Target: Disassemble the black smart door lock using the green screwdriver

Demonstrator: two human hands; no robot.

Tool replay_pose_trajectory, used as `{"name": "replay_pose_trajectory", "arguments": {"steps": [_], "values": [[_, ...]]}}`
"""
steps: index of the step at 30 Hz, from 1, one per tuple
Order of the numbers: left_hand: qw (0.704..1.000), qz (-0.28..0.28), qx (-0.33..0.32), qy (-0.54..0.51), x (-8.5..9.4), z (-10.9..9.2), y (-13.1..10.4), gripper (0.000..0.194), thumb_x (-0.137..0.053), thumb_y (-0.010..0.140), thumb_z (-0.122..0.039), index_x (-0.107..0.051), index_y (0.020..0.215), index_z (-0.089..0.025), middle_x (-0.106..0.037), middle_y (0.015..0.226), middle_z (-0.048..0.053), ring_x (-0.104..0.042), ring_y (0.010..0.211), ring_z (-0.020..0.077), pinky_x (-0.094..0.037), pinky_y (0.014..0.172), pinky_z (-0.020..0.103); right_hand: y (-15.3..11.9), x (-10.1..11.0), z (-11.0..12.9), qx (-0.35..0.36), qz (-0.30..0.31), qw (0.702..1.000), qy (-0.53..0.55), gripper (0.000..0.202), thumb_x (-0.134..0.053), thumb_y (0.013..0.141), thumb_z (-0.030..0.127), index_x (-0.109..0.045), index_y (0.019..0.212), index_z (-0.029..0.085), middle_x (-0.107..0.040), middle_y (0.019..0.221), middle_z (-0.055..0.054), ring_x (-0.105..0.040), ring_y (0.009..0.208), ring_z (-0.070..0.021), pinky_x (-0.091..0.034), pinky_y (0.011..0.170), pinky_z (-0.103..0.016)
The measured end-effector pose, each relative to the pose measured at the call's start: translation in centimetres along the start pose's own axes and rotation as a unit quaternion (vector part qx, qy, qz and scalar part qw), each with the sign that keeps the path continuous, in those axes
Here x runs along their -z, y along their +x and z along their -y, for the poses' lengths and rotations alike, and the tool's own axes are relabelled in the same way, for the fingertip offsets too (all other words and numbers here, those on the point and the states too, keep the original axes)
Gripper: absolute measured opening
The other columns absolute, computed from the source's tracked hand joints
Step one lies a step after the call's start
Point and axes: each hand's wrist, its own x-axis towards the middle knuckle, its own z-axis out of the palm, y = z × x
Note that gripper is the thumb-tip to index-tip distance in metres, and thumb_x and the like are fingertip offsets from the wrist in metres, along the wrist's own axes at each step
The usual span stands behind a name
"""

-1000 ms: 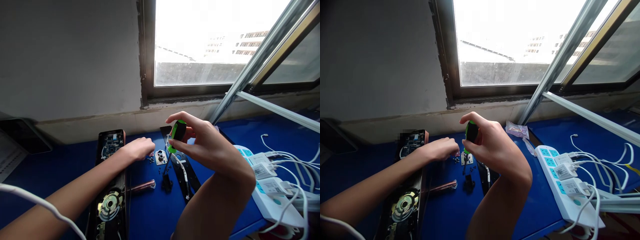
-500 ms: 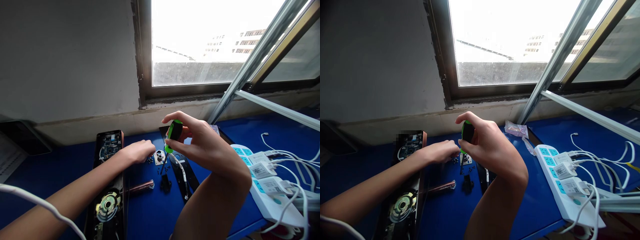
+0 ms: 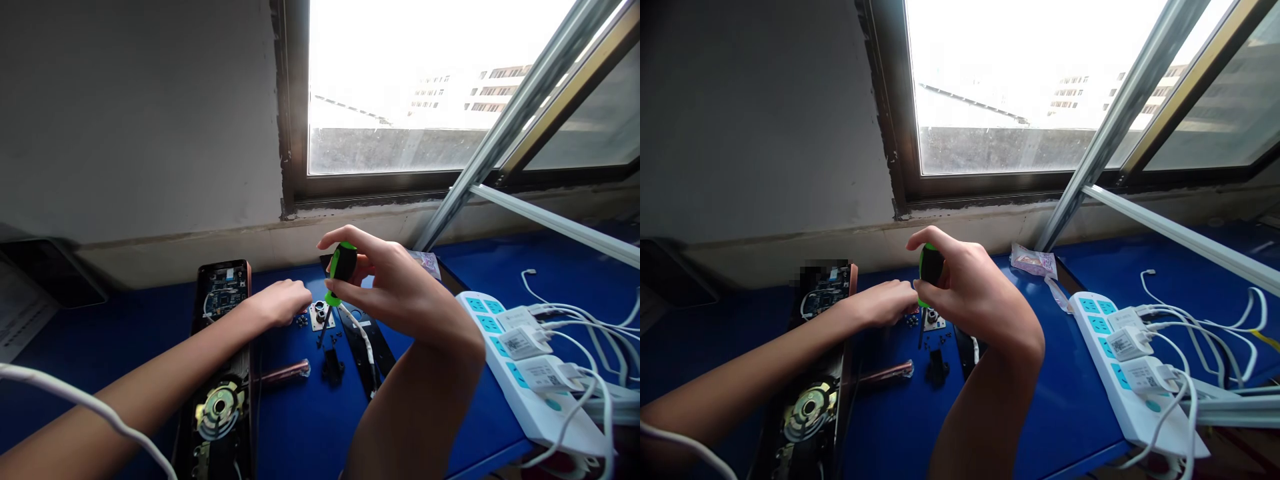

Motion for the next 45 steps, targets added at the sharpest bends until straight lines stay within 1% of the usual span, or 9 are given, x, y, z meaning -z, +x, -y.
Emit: {"name": "replay_pose_trajectory", "arguments": {"steps": [12,16,18,23,28,33,37,40,45], "values": [[1.000,-0.002,-0.008,-0.023,1.0,-0.2,-0.8,0.020,-0.061,0.075,-0.002,-0.067,0.082,-0.020,-0.069,0.086,0.005,-0.066,0.071,0.0220,-0.041,0.058,0.028,0.1,-0.3,0.0,-0.014,0.012,1.000,-0.013,0.038,-0.066,0.085,0.021,-0.059,0.121,0.031,-0.070,0.087,0.003,-0.068,0.076,-0.0164,-0.055,0.068,-0.030],[0.997,-0.060,-0.005,-0.049,1.9,-0.4,-3.9,0.012,-0.059,0.092,-0.017,-0.068,0.098,-0.023,-0.071,0.100,0.006,-0.069,0.089,0.0241,-0.049,0.069,0.030,0.4,-0.4,-0.2,-0.014,0.012,1.000,-0.022,0.038,-0.068,0.086,0.024,-0.060,0.123,0.031,-0.072,0.095,0.000,-0.070,0.075,-0.0169,-0.058,0.072,-0.033],[0.986,-0.130,-0.016,-0.101,1.8,-0.7,-6.1,0.014,-0.057,0.098,-0.022,-0.068,0.106,-0.024,-0.072,0.103,0.005,-0.070,0.094,0.0229,-0.052,0.076,0.030,0.8,-0.6,-0.4,-0.011,0.017,1.000,-0.022,0.038,-0.069,0.088,0.028,-0.060,0.124,0.030,-0.073,0.100,-0.002,-0.071,0.078,-0.0179,-0.058,0.069,-0.032],[0.941,-0.296,0.003,-0.165,-0.7,-1.2,-11.4,0.024,-0.053,0.103,-0.022,-0.065,0.124,-0.022,-0.068,0.126,0.007,-0.066,0.115,0.0216,-0.056,0.096,0.035,2.5,-1.8,-1.0,-0.025,0.046,0.999,-0.015,0.035,-0.069,0.089,0.036,-0.059,0.122,0.028,-0.072,0.094,-0.003,-0.072,0.083,-0.0203,-0.057,0.068,-0.033],[0.895,-0.429,-0.019,-0.125,-4.1,-0.6,-14.8,0.023,-0.054,0.101,-0.012,-0.066,0.119,-0.020,-0.067,0.129,0.009,-0.049,0.138,0.0256,-0.049,0.113,0.042,4.1,-3.4,-0.8,-0.020,0.059,0.997,-0.038,0.029,-0.067,0.089,0.037,-0.059,0.116,0.028,-0.067,0.080,0.001,-0.064,0.073,-0.0166,-0.052,0.064,-0.031],[0.831,-0.518,0.139,-0.150,-6.5,1.1,-15.9,0.031,-0.053,0.102,-0.019,-0.060,0.131,-0.026,-0.058,0.141,0.009,-0.046,0.141,0.0279,-0.043,0.118,0.051,5.1,-4.9,0.7,-0.009,0.059,0.995,-0.076,0.025,-0.067,0.089,0.035,-0.061,0.112,0.027,-0.063,0.072,0.004,-0.057,0.063,-0.0136,-0.046,0.057,-0.028],[0.778,-0.483,0.253,-0.312,-8.3,1.3,-16.1,0.049,-0.049,0.105,-0.039,-0.042,0.153,-0.032,-0.046,0.157,0.010,-0.047,0.143,0.0310,-0.044,0.117,0.054,6.0,-6.5,1.5,0.011,0.058,0.993,-0.102,0.026,-0.067,0.088,0.032,-0.062,0.112,0.025,-0.062,0.069,0.003,-0.056,0.060,-0.0126,-0.045,0.054,-0.026],[0.708,-0.429,0.292,-0.479,-9.6,0.2,-16.2,0.059,-0.042,0.106,-0.052,-0.028,0.161,-0.038,-0.042,0.162,0.008,-0.046,0.146,0.0324,-0.044,0.117,0.056,6.6,-7.7,1.7,0.024,0.059,0.991,-0.118,0.028,-0.069,0.087,0.029,-0.063,0.114,0.025,-0.066,0.074,0.002,-0.058,0.058,-0.0118,-0.044,0.051,-0.025],[0.646,-0.417,0.257,-0.585,-10.9,-1.3,-15.8,0.057,-0.037,0.106,-0.058,-0.035,0.159,-0.038,-0.041,0.165,-0.001,-0.033,0.155,0.0253,-0.026,0.129,0.051,7.3,-8.8,2.2,0.047,0.071,0.986,-0.140,0.028,-0.069,0.087,0.026,-0.064,0.114,0.027,-0.067,0.073,0.003,-0.060,0.060,-0.0114,-0.045,0.055,-0.024]]}}
